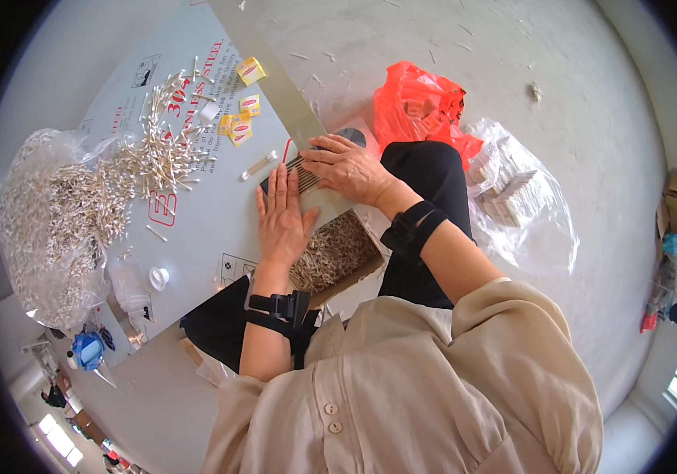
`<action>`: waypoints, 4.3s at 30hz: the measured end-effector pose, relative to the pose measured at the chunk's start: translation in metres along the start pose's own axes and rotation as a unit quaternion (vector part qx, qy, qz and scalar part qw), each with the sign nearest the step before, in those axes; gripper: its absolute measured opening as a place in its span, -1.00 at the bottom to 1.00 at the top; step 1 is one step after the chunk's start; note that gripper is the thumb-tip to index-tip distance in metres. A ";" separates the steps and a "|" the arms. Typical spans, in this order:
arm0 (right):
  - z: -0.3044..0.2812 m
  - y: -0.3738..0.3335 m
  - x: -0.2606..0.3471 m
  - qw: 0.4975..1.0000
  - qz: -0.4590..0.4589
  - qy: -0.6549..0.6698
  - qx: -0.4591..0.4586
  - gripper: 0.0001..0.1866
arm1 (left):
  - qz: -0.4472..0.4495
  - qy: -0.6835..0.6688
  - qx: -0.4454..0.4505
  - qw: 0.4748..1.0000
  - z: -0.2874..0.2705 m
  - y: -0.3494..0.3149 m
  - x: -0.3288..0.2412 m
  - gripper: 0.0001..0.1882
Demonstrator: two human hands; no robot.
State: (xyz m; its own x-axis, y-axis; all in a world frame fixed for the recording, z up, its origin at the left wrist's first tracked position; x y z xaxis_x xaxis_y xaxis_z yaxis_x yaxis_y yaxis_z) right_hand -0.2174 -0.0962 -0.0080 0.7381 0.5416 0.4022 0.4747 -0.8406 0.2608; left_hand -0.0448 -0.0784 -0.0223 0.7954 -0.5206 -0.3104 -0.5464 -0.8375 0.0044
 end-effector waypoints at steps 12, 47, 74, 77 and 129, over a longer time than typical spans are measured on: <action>-0.008 -0.003 -0.009 0.960 0.264 0.060 -0.070 -0.82 | 0.004 -0.008 -0.007 1.000 0.003 0.000 0.000 -0.16; 0.001 0.033 -0.019 0.924 0.364 -0.012 0.117 -0.78 | -0.012 -0.026 -0.056 0.998 0.005 0.002 -0.003 -0.24; -0.001 0.031 -0.021 0.927 0.361 -0.005 0.098 -0.77 | -0.017 -0.038 -0.086 0.995 0.004 0.017 -0.018 -0.23; -0.002 0.032 -0.020 0.928 0.360 -0.004 0.100 -0.77 | -0.025 -0.031 -0.079 0.996 0.007 0.020 -0.017 -0.23; 0.002 0.022 -0.027 0.919 0.383 0.043 0.076 -0.79 | 0.001 -0.055 -0.054 0.997 0.012 0.020 -0.020 -0.30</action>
State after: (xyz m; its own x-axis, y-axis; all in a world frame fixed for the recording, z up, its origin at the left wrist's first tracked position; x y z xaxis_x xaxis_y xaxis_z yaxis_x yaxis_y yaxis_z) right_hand -0.2258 -0.1288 -0.0151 0.8463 -0.2177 0.4862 -0.1026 -0.9622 -0.2522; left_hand -0.0747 -0.0833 -0.0273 0.7575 -0.5055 -0.4133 -0.5118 -0.8527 0.1049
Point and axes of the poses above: each hand's wrist, its own y-axis towards the middle knuckle, its own z-axis out of the palm, x = y × z, the point moved 4 cm from there along y, towards the middle knuckle, and after that the axes turned 2 degrees about -y, right-handed, at the moved point
